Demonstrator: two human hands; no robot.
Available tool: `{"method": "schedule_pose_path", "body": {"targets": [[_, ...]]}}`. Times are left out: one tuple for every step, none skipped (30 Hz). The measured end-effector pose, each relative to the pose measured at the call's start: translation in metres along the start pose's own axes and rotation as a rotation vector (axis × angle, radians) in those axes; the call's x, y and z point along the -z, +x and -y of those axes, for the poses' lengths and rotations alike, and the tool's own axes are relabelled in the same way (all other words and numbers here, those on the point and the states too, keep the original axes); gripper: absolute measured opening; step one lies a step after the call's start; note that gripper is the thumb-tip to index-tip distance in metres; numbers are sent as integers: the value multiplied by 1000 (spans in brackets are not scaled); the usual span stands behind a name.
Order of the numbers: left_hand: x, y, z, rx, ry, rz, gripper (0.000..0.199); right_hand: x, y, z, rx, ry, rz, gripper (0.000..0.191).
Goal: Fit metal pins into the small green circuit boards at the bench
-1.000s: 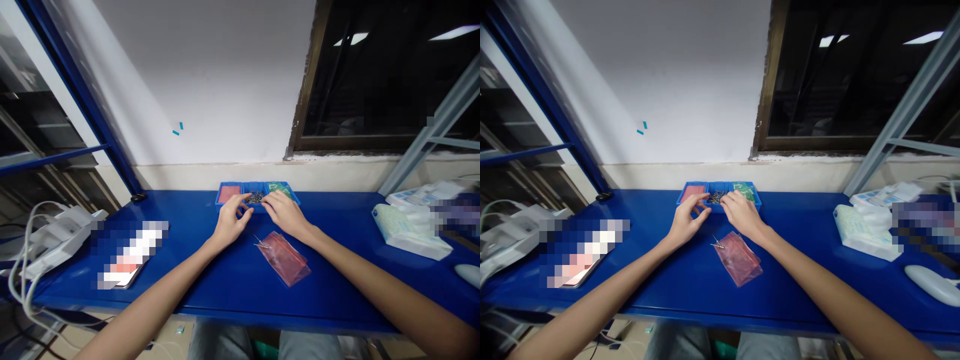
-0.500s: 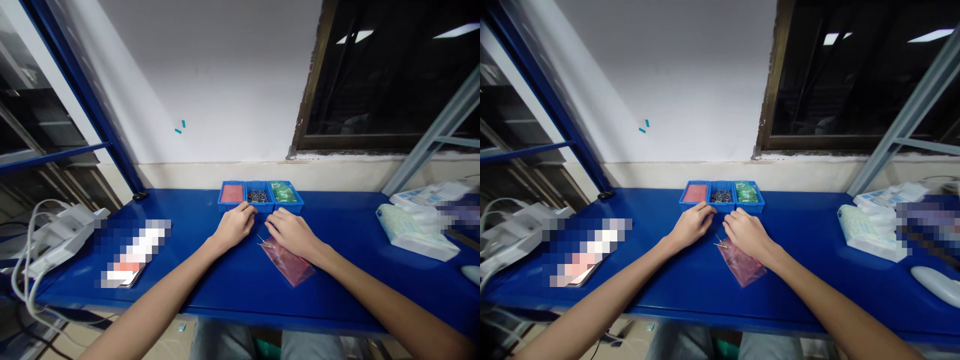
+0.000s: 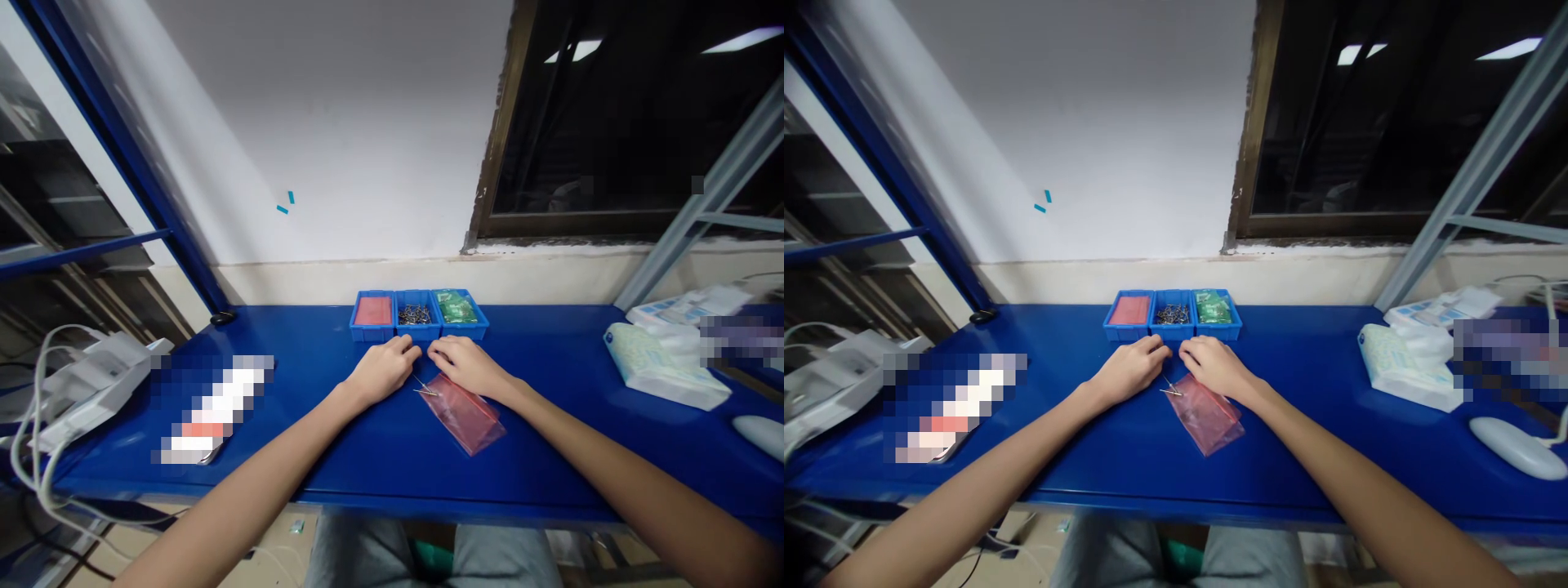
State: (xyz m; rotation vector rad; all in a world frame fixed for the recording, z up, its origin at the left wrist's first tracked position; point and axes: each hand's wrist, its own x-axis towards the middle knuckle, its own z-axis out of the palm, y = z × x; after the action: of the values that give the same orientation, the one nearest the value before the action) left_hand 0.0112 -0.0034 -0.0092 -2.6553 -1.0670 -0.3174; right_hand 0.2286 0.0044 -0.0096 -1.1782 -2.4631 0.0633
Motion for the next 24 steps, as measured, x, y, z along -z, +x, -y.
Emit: {"method": "schedule_pose_path", "body": {"targets": [[1,0,0,-2,-32,-13,20,0,0,-5,19,3,-6,27],[3,-1,0,0,-74,-29,21,0,0,-10,37,-10,-15,28],[4,-1,-1,6,-130,-49,21,0,0,-14,53,-39,-28,28],[6,-1,-2,10,-199,-67,21,1,0,-17,65,-82,-38,28],[7,-1,-4,7,-275,-80,20,1,0,-19,73,-133,-40,27],[9,0,-5,-5,-348,-88,18,1,0,-19,79,-184,-31,27],[10,0,-6,-28,-413,-85,17,1,0,-19,82,-229,-14,26],[11,0,-6,-59,-463,-71,16,1,0,-18,87,-265,7,26],[12,1,-6,-90,-496,-51,17,1,0,-16,93,-293,27,26],[13,1,-6,-114,-518,-29,19,1,0,-15,100,-311,41,25],[14,1,-5,-127,-534,-10,21,1,0,-14,103,-321,47,25],[14,1,-3,-133,-552,8,22,1,0,-14,99,-323,42,25],[14,1,-1,-135,-571,24,23,1,-1,-14,89,-315,28,25],[14,1,0,-137,-591,36,22,2,-1,-15,77,-301,12,25],[14,1,2,-140,-612,47,20,3,-1,-16,64,-279,-6,25],[14,0,4,-145,-632,56,19,5,-1,-15,50,-249,-26,25],[14,0,5,-149,-648,60,18,7,-1,-14,34,-208,-47,25],[14,0,6,-153,-659,65,17,9,-1,-11,19,-159,-67,25],[15,0,7,-154,-665,69,16,12,-1,-7,4,-109,-83,26],[15,0,7,-156,-664,74,16,14,-1,-2,-10,-64,-90,26],[14,0,8,-157,-658,76,15,16,-1,4,-19,-32,-86,25],[14,0,8,-159,-646,76,15,18,-2,10,-24,-15,-73,24],[13,0,9,-160,-629,74,15,19,-2,15,-26,-16,-50,24],[13,0,9,-160,-609,69,15,19,-3,20,-22,-28,-20,23]]}}
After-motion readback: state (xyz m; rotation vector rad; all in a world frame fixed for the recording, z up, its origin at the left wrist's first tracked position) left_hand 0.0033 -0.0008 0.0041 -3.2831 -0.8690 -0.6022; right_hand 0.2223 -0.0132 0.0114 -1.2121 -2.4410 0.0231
